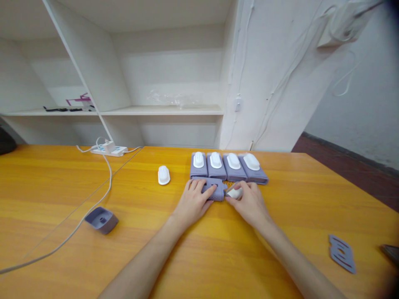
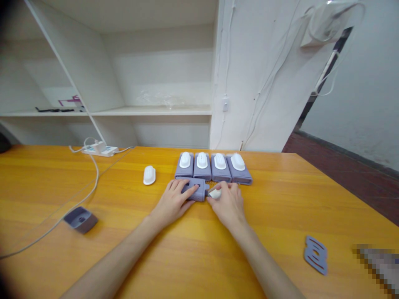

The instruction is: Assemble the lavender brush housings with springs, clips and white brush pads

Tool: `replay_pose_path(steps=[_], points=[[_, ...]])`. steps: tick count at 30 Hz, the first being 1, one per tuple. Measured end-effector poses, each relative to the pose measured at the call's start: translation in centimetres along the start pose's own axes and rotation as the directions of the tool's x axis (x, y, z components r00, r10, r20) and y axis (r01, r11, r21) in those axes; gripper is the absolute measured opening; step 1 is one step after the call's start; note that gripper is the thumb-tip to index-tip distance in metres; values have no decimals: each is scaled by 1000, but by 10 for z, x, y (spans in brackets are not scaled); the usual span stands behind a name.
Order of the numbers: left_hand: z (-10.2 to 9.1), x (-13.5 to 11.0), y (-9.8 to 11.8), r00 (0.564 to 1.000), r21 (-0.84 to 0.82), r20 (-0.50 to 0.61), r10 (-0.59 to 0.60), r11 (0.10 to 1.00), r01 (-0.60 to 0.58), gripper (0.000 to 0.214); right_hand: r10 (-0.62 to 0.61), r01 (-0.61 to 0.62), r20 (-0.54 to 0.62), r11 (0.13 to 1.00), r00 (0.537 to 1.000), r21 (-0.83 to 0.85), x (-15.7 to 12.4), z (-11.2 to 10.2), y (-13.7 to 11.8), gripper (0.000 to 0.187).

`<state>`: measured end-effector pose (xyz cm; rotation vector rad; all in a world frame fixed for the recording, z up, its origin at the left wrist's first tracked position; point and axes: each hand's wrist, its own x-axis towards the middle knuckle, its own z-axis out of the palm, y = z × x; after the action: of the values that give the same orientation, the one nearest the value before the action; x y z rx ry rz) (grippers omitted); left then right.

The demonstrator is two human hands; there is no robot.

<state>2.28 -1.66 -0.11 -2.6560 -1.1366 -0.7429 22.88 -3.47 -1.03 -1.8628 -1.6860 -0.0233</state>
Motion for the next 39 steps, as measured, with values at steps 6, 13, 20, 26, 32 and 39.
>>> replay_pose_path(steps=[6, 13, 20, 26, 32, 39], points=[[0, 1, 1, 1000, 18, 13, -1, 1000, 1, 41, 12, -12, 4, 998, 1000, 64, 2, 4, 4, 59], [0, 1, 1, 1000, 19, 9, 6, 1000, -7, 42, -10, 14, -37, 993, 999, 118, 4, 7, 10, 46], [1, 1, 0, 1000, 18, 13, -7, 1000, 7, 41, -30, 47, -96, 982, 995, 181, 2, 11, 9, 49], [1, 0, 0, 1000, -2, 13, -25, 1000, 25, 41, -157, 186, -222, 976, 962, 116, -3, 11, 5, 50], [2, -2, 0, 996, -59, -21, -88, 995, 86, 47, -202, 242, -235, 958, 951, 154, -5, 11, 4, 27], [5, -4, -3, 994, -96, -60, -95, 991, 89, 50, -231, 297, -347, 943, 909, 150, -4, 9, 8, 17]])
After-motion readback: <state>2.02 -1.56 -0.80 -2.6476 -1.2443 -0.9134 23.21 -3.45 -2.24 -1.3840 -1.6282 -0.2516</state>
